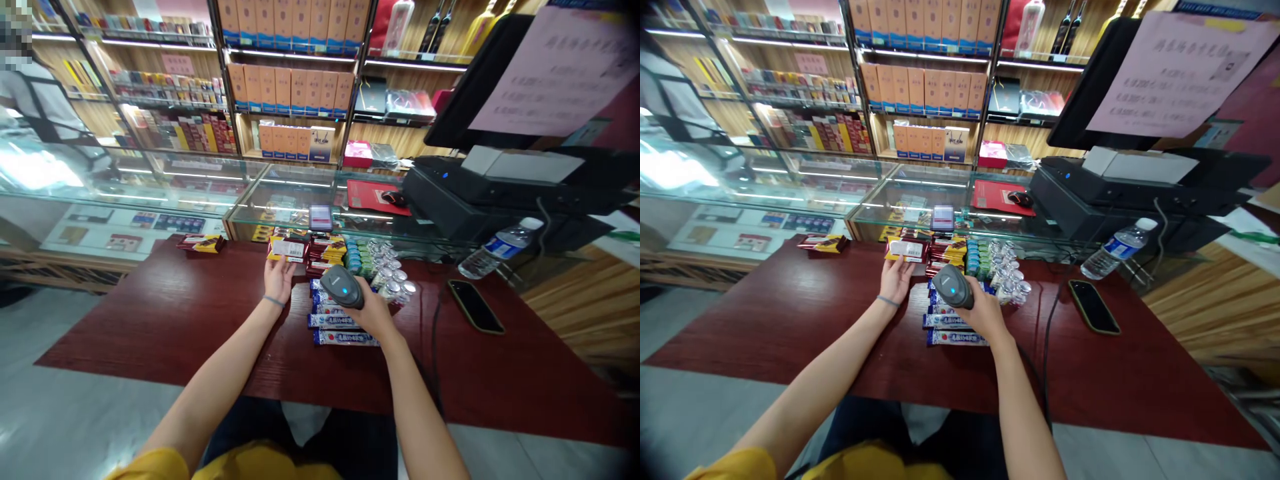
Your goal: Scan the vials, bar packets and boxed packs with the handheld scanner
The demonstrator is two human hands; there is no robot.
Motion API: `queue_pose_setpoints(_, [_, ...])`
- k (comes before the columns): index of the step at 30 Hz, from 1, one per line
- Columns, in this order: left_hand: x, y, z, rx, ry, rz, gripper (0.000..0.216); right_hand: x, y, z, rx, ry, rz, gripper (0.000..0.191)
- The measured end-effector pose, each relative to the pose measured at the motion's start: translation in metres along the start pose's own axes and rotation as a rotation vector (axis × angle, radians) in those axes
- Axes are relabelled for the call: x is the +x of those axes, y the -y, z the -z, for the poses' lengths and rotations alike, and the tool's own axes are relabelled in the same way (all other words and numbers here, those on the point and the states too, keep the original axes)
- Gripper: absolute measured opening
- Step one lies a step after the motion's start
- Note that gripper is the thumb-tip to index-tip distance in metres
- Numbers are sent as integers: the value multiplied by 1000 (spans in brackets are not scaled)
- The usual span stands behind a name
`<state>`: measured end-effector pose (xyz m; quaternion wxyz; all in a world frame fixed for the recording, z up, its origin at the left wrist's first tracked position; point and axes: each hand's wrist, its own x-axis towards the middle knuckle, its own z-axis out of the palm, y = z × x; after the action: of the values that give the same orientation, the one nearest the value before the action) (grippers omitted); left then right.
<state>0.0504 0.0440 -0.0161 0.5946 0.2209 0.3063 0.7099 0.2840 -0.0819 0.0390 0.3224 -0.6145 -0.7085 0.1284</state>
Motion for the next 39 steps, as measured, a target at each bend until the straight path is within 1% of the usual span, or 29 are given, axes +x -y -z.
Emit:
queue_pose_setpoints(3, [1,2,2,27,27,-37,24,0,-1,-1,-32,39,51,44])
queue_pose_setpoints(5, [1,2,2,31,39,-51,21,-1,-2,-2,-31,50,61,42])
queue_pose_setpoints(8, [0,-1,-1,7,34,-27,20,-1,-2,-1,-12,36,37,45])
queue_pose_setpoints(13, [-4,-7,-6,-123,-35,43,27,-1,-4,0,48,28,-12,52])
queue_pose_setpoints(16, [-5,-9,-7,-149,-48,50,25,-1,-9,-1,40,15,-30,55])
queue_pose_setpoints(20, [-3,-14,-9,-116,-63,11,23,-1,-17,-3,91,-18,-46,52])
queue_pose_setpoints(24, [6,-26,-10,-13,-122,-68,31,1,-23,-5,173,-61,-77,48])
queue_pose_setpoints(27, [17,-42,-5,105,-124,-152,40,1,-27,-7,203,-81,-89,49])
queue_pose_setpoints(30, [31,-65,9,278,-131,-278,43,1,-31,-9,214,-115,-78,51])
queue_pose_setpoints(33, [47,-98,32,522,-157,-467,36,2,-36,-10,223,-141,-55,52])
queue_pose_setpoints(36, [60,-137,59,826,-170,-658,28,2,-39,-10,216,-158,-46,53])
queue_pose_setpoints(39, [71,-175,85,1089,-211,-761,27,0,-38,-10,206,-180,-52,52])
